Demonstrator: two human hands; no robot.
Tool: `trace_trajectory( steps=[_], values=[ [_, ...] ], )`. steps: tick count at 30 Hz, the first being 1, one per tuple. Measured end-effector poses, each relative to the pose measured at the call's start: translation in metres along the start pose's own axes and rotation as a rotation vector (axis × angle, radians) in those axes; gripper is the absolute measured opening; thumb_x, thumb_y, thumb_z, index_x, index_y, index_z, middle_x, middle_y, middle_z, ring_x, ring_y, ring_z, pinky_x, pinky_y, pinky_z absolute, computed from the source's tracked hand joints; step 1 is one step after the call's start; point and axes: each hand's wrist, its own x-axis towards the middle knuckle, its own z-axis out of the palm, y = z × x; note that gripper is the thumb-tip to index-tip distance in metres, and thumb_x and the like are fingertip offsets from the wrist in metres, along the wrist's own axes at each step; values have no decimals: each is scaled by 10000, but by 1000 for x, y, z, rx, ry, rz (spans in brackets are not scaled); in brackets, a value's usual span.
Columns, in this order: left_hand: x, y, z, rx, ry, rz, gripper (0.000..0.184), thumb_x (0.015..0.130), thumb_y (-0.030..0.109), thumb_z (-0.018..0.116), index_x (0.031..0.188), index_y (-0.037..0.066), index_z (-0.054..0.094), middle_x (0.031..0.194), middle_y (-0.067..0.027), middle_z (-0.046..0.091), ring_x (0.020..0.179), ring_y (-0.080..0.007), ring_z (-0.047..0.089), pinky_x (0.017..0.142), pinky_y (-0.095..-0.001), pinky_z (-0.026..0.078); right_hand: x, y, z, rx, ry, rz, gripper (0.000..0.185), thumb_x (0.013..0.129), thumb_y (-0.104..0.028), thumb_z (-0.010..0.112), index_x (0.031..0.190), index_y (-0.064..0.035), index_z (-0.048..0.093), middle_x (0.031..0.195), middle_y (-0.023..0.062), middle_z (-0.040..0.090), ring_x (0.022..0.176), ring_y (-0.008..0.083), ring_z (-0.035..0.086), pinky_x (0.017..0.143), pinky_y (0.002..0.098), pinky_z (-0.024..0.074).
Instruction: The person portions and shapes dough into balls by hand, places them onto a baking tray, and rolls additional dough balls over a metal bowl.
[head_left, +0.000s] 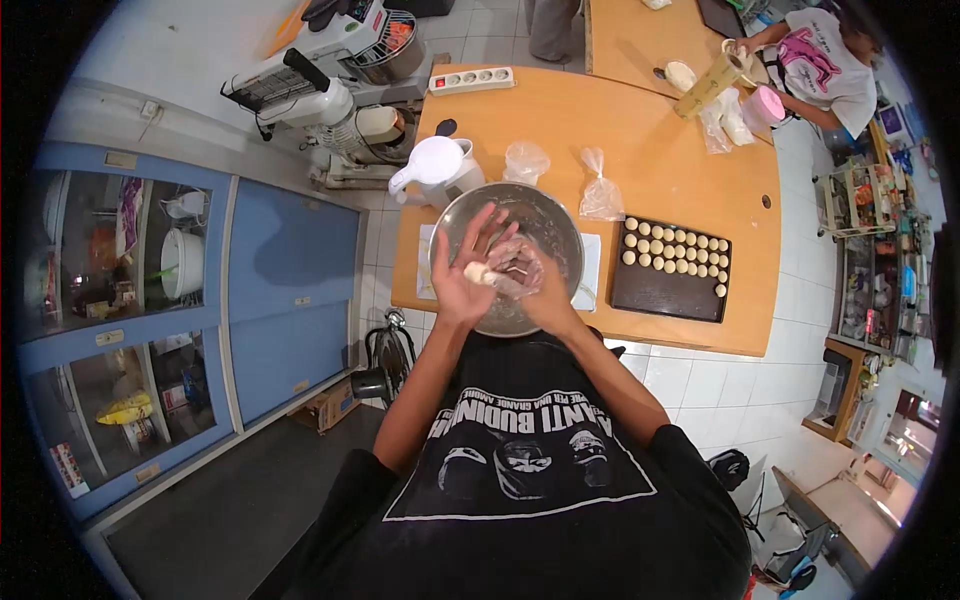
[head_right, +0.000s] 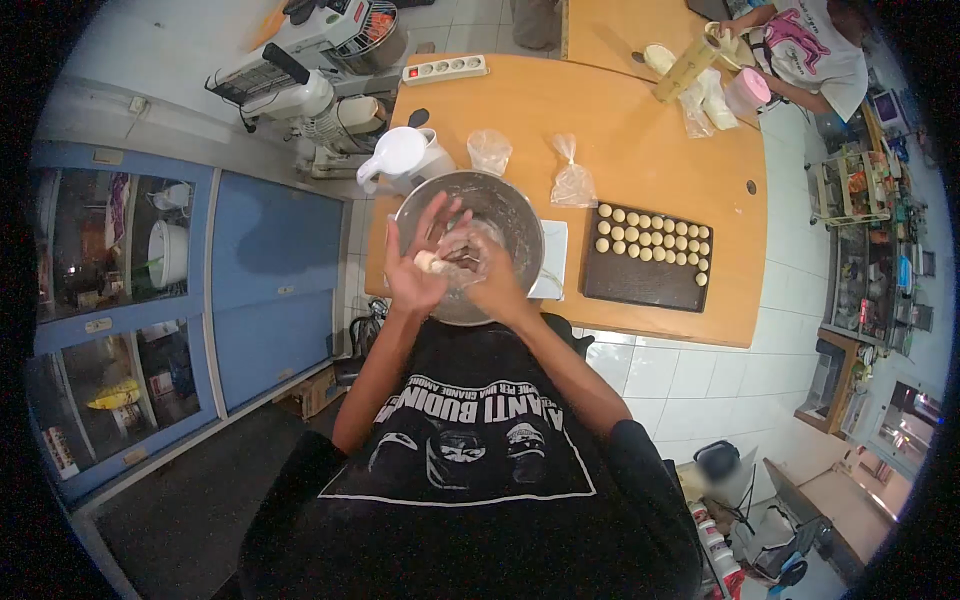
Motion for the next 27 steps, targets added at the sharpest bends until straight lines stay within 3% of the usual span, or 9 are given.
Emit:
trace_trajectory(
  steps=[2, 4, 10, 13, 20, 22, 24, 26, 27],
  values=[
    [6, 4, 10, -148, -10, -32, 738, 1085, 605, 328, 1603, 80, 354, 1635, -150, 372, 1499, -276, 367, 1231, -439, 291, -2, -6, 5, -302, -8, 95, 359, 830, -36, 814, 1133, -48, 621, 1051, 36, 674, 1024, 183, 651, 901, 325, 526],
    [11, 6, 16, 16, -65, -56, 765, 1074, 625, 342, 1645, 119, 281, 1683, -99, 313, 1527, -248, 310, 1247, -430, 267, 4, -6, 2, -854, 61, -287, 564, 730, -105, 870, 1217, -59, 589, 1153, 80, 641, 1076, 268, 616, 933, 392, 499],
    [8, 8, 40, 202, -50, -116, 813, 1053, 669, 345, 1668, 155, 209, 1703, -57, 271, 1517, -225, 314, 1245, -419, 267, 6, -31, 5, -958, 233, -71, 973, 632, -264, 929, 1438, -66, 420, 1421, 168, 438, 1322, 388, 403, 1069, 519, 365],
    [7, 2, 40, 215, -32, -116, 807, 1053, 668, 351, 1670, 171, 198, 1689, -77, 296, 1515, -234, 320, 1238, -424, 288, 7, -44, 8, -984, 268, -91, 895, 674, -192, 898, 1429, -69, 433, 1365, 210, 377, 1307, 464, 378, 1024, 621, 358],
    [20, -5, 34, -210, 14, -145, 802, 1046, 686, 338, 1661, 179, 239, 1679, -122, 312, 1495, -281, 378, 1218, -448, 331, 13, -41, 9, -997, 96, -231, 751, 791, -203, 805, 1448, -79, 462, 1453, 174, 459, 1364, 423, 386, 1111, 573, 313],
    [18, -1, 37, -267, 5, -210, 804, 1041, 697, 328, 1660, 191, 247, 1701, -132, 266, 1523, -299, 343, 1234, -459, 309, 25, -49, 2, -748, 179, -429, 553, 886, -264, 749, 1371, -87, 550, 1407, 187, 476, 1382, 415, 383, 1106, 616, 291],
    [14, 0, 45, -175, -11, -268, 813, 1038, 708, 311, 1666, 200, 225, 1709, -136, 241, 1542, -304, 306, 1242, -461, 293, 29, -71, 5, -868, 270, -483, 493, 885, -162, 701, 1360, -88, 591, 1392, 168, 549, 1397, 418, 415, 1163, 580, 251],
    [11, -6, 48, -82, -28, -332, 822, 1034, 720, 294, 1671, 208, 203, 1717, -140, 216, 1561, -309, 269, 1250, -463, 277, 37, -83, 9, -1036, 264, -513, 487, 930, -258, 658, 1384, -106, 566, 1422, 172, 520, 1437, 424, 374, 1188, 604, 203],
    [12, -15, 47, -121, -65, -310, 833, 1032, 722, 313, 1673, 205, 189, 1692, -140, 267, 1541, -295, 301, 1242, -456, 286, 40, -80, 11, -1102, 180, -462, 578, 950, -394, 661, 1449, -128, 540, 1491, 181, 466, 1539, 423, 221, 1185, 724, 69]
  ],
)
